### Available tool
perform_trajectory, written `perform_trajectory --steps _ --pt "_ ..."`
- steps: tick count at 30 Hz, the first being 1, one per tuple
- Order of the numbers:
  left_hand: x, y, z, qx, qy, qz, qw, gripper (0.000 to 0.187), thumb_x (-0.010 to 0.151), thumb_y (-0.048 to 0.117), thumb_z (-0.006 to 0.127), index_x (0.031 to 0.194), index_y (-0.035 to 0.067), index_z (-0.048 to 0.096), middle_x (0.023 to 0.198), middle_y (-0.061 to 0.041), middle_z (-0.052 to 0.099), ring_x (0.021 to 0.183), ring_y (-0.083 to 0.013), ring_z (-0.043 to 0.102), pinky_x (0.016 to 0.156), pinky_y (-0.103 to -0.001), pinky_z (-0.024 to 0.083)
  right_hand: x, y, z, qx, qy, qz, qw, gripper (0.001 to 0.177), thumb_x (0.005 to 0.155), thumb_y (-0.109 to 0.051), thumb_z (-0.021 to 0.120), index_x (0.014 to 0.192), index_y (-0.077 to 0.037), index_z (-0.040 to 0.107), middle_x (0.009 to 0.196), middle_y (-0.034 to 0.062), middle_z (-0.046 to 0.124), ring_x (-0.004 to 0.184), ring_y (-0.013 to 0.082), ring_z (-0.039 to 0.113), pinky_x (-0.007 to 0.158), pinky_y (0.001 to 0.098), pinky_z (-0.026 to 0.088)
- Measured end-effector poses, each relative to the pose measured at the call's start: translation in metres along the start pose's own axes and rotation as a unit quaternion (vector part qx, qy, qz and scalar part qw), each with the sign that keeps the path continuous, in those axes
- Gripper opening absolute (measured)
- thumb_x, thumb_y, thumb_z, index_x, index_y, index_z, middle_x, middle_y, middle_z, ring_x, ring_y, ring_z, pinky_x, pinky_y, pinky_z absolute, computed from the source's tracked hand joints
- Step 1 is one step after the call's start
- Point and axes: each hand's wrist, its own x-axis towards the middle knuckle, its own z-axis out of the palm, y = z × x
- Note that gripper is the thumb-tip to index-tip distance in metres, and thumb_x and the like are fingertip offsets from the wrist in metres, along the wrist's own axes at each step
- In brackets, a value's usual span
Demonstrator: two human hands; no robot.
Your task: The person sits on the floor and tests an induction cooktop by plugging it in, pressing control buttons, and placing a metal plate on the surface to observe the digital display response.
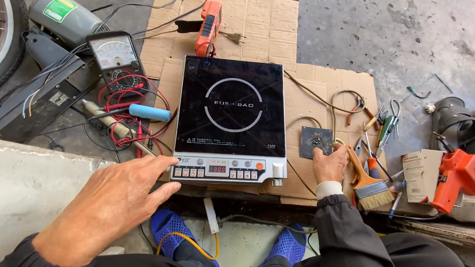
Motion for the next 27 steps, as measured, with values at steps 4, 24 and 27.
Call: perform_trajectory --steps 4,24,27 --pt "0.003 -0.003 0.000 0.000 -0.028 -0.023 0.999 0.051 0.098 0.060 0.065 0.145 0.042 0.060 0.137 0.013 0.076 0.121 -0.0296 0.075 0.100 -0.057 0.060 0.009 0.006 0.008 -0.084 0.011 -0.006 0.996 0.079 0.088 -0.052 0.082 0.145 -0.006 0.054 0.149 0.0228 0.057 0.142 0.0453 0.053 0.111 0.0671 0.043" --pt "0.004 -0.004 -0.009 -0.009 -0.062 -0.040 0.997 0.050 0.100 0.060 0.061 0.147 0.043 0.058 0.143 0.014 0.072 0.126 -0.0285 0.073 0.103 -0.057 0.059 0.020 0.003 0.021 -0.197 0.023 -0.076 0.977 0.104 0.074 -0.066 0.083 0.153 -0.008 0.048 0.152 0.0255 0.061 0.144 0.0483 0.053 0.119 0.0650 0.036" --pt "0.003 -0.005 -0.006 -0.010 -0.057 -0.031 0.998 0.048 0.101 0.059 0.059 0.146 0.041 0.058 0.141 0.012 0.073 0.126 -0.0273 0.073 0.101 -0.057 0.059 -0.006 -0.037 -0.021 -0.059 -0.008 0.002 0.998 0.098 0.073 -0.056 0.086 0.151 -0.008 0.051 0.147 0.0232 0.065 0.135 0.0427 0.060 0.111 0.0568 0.043"
